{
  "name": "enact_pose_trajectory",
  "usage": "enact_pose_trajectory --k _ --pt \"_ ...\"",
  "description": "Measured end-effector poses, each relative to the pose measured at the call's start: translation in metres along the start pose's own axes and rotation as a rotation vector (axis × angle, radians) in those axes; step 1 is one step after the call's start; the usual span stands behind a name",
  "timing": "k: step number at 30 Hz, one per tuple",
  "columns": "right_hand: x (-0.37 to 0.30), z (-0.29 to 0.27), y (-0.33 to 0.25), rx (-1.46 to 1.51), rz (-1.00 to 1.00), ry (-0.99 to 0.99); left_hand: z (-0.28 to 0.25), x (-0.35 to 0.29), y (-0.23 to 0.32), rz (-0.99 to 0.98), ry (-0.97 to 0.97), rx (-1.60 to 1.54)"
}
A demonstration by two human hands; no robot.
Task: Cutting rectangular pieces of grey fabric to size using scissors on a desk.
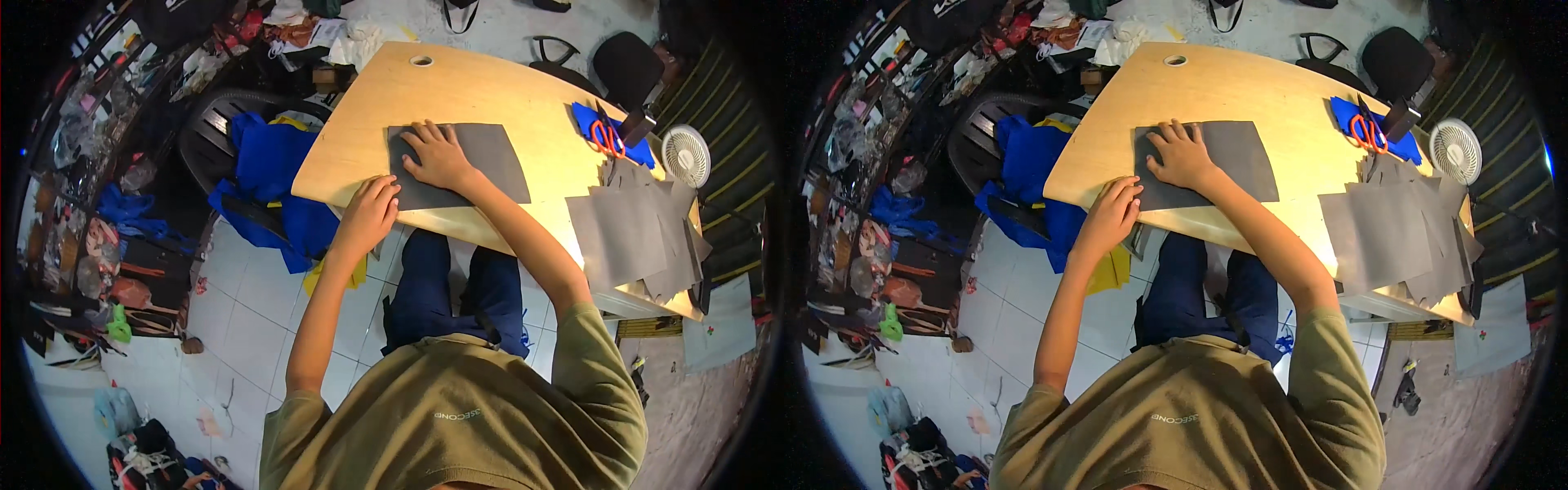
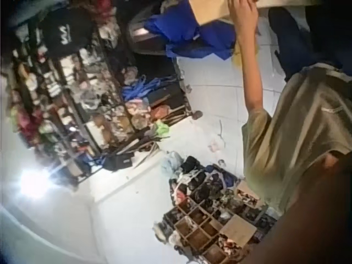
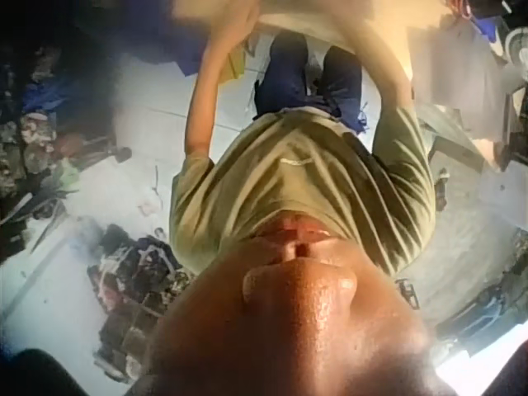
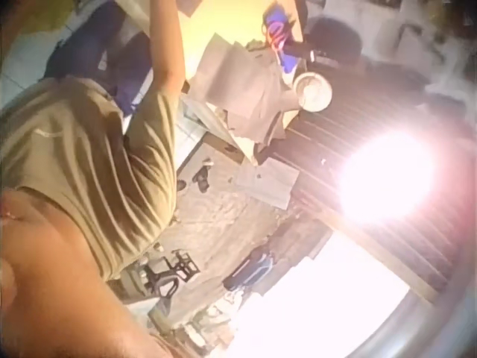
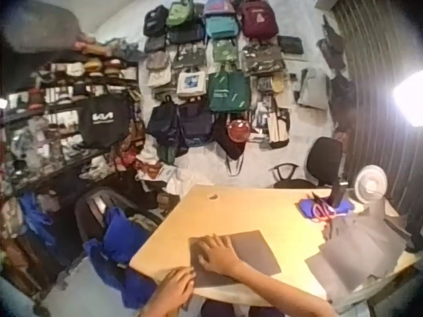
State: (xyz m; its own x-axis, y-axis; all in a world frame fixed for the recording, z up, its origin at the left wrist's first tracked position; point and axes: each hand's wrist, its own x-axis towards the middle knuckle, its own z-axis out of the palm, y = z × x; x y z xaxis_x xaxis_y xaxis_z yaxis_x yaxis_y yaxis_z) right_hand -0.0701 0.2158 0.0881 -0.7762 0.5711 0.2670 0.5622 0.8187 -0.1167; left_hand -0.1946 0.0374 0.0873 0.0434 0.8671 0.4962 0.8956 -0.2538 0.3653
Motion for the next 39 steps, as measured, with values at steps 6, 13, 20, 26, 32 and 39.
enact_pose_trajectory --k 6,13,20,26,32,39 --pt "0.0 0.016 0.007 0.1 -0.123 0.113 -0.025 0.029 0.015 -0.116 -0.247 0.101" --pt "0.0 0.005 0.005 0.166 -0.06 0.014 -0.019 0.108 0.046 -0.115 -0.155 0.137" --pt "0.007 0.011 0.01 0.071 -0.142 -0.17 0.057 0.087 0.02 -0.24 0.034 -0.083" --pt "0.017 0.001 0.024 0.222 -0.217 -0.239 0.059 0.086 0.022 -0.369 0.012 -0.199" --pt "0.005 -0.005 0.1 0.276 -0.462 -0.181 0.07 0.083 0.013 -0.248 -0.204 0.298" --pt "-0.024 -0.021 0.151 0.126 -0.244 -0.095 0.062 0.091 0.023 -0.29 -0.34 0.373"
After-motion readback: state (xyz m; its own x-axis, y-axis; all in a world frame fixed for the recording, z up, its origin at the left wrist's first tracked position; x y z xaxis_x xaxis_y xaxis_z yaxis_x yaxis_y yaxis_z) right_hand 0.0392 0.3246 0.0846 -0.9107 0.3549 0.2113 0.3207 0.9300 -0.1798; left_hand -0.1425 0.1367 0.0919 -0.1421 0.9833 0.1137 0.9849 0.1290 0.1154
